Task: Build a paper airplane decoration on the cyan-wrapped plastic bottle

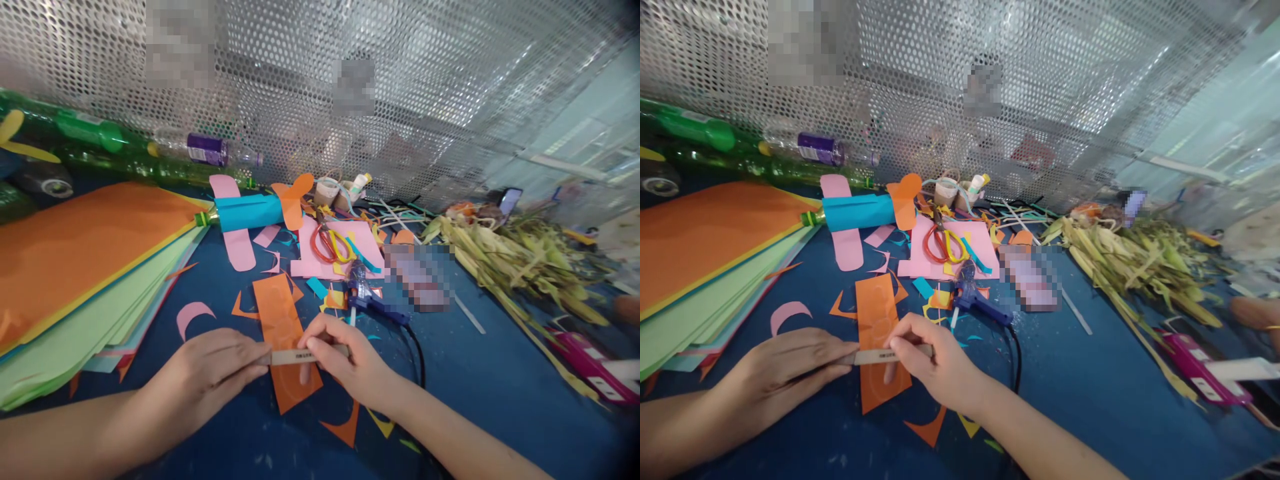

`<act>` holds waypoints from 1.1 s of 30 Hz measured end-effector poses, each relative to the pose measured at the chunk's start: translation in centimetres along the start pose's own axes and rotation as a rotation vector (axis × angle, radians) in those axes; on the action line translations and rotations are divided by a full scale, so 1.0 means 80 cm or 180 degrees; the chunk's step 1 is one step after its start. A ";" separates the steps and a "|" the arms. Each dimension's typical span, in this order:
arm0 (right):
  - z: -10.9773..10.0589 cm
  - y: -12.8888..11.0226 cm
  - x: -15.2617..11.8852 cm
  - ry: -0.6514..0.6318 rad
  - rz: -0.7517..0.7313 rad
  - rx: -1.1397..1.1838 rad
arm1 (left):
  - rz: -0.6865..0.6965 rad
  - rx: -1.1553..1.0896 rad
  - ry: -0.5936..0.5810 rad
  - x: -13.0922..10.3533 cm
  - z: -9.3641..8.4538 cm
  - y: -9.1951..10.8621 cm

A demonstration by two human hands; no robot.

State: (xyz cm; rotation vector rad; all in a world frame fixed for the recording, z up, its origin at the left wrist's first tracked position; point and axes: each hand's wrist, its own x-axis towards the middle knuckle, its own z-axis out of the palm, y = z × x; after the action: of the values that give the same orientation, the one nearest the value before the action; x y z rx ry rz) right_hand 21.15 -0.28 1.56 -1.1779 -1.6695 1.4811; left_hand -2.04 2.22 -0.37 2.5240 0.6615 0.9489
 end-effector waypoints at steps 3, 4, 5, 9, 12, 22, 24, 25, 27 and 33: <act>0.002 0.000 0.000 0.0012 -0.0029 -0.0042 | 0.0067 0.0027 0.0034 -0.002 0.000 0.000; 0.002 0.000 0.000 0.0021 -0.0026 -0.0030 | 0.0080 0.0037 0.0046 -0.002 0.000 0.001; 0.003 -0.001 0.000 0.0029 -0.0016 0.0001 | 0.0099 0.0041 0.0051 -0.003 0.000 0.001; 0.005 -0.001 0.001 0.0045 0.0038 0.0167 | 0.0167 0.0071 0.0017 -0.007 0.000 0.002; 0.006 -0.002 0.000 0.0033 0.0052 0.0225 | 0.0170 0.0067 0.0061 -0.007 0.000 0.004; 0.009 -0.002 0.001 0.0065 0.0096 0.0348 | 0.0040 -0.0035 -0.0015 -0.006 0.002 0.003; 0.009 -0.006 0.001 0.0070 0.0165 0.0304 | -0.0036 -0.0060 -0.0087 -0.002 0.002 0.003; 0.008 -0.008 0.001 0.0085 0.0207 0.0259 | -0.0131 -0.0090 -0.0128 0.001 0.002 0.003; 0.003 -0.014 0.000 0.0188 0.0224 0.0151 | -0.0444 -0.0139 -0.0134 0.007 0.002 0.003; -0.044 -0.018 0.011 0.1607 -0.0471 -0.1154 | -0.0860 0.0221 -0.0114 0.022 -0.005 0.002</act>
State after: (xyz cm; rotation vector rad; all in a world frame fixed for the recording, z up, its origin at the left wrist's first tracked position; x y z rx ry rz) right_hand 23.53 2.07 3.56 -1.4358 -1.6516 0.7215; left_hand -1.11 3.13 0.89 2.4225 1.0094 0.7954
